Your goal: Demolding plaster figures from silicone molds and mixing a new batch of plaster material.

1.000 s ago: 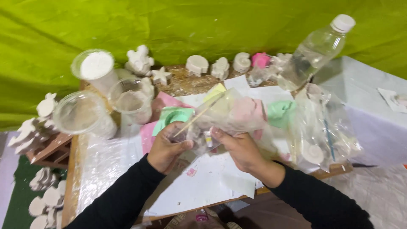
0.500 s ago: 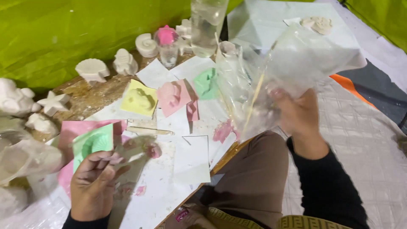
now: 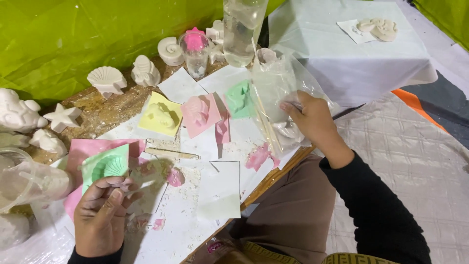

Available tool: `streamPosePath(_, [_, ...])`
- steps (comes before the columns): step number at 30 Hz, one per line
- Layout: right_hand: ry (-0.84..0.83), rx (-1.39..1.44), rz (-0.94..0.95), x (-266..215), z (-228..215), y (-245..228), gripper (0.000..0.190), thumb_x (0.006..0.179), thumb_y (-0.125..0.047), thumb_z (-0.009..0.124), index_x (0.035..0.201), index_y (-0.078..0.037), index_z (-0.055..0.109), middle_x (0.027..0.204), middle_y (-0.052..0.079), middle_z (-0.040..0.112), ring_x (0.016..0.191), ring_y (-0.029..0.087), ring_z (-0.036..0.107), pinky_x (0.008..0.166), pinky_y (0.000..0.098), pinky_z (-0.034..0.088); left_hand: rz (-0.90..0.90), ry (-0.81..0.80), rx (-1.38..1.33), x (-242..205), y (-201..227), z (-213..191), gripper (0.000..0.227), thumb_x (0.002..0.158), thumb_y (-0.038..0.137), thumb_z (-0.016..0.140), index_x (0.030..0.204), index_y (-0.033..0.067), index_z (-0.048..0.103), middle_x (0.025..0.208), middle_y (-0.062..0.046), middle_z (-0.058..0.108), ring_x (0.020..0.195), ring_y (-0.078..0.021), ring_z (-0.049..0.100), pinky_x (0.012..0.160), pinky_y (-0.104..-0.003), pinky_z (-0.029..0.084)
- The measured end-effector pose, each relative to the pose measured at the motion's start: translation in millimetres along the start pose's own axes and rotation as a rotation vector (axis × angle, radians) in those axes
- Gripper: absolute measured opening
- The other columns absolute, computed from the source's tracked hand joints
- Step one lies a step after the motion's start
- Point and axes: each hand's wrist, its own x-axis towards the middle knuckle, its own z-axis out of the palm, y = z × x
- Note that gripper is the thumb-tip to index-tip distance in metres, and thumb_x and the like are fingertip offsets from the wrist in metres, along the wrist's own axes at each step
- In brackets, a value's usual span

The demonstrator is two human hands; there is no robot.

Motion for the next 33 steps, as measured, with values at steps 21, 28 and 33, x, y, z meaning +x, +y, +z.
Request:
streamPosePath(21, [0.564,-0.573,-0.690,-53,37,10,0.022,0.117,-0.022,0.077,0.097,-0.013,0.077,0.101,0.005,0.076,0.096,0.028,0.071,0.086,0.0378,0.048,0.045,0.057,-0.005,3,19,13,0.020,0.092,0.012,0.071,0.109,0.0024,0.069,0.100,-0.013,0.076,0.083,-0.0228,0.074,0.074,-0.035,0.064])
streamPosePath(28, [0.415,-0.356,-0.886,-52,21,-14,0.017,0.114,0.000,0.081,0.102,0.011,0.083,0.101,0.024,0.080,0.096,0.038,0.077,0.092,0.0501,0.061,0.217,0.033,-0.025,4,19,14,0.020,0.087,-0.005,0.073,0.103,0.0064,0.070,0.090,-0.005,0.073,0.075,-0.0094,0.067,0.060,-0.022,0.056])
streamPosePath(33, [0.151,-0.153,-1.120,-41,9,-116,0.007,0.099,-0.002,0.067,0.097,0.002,0.072,0.099,0.019,0.075,0.091,0.037,0.071,0.088,0.0519,0.054,0.257,-0.019,0.047,0,9,16,0.014,0.088,0.006,0.080,0.100,0.0089,0.072,0.088,-0.001,0.072,0.070,-0.0047,0.060,0.064,-0.020,0.049])
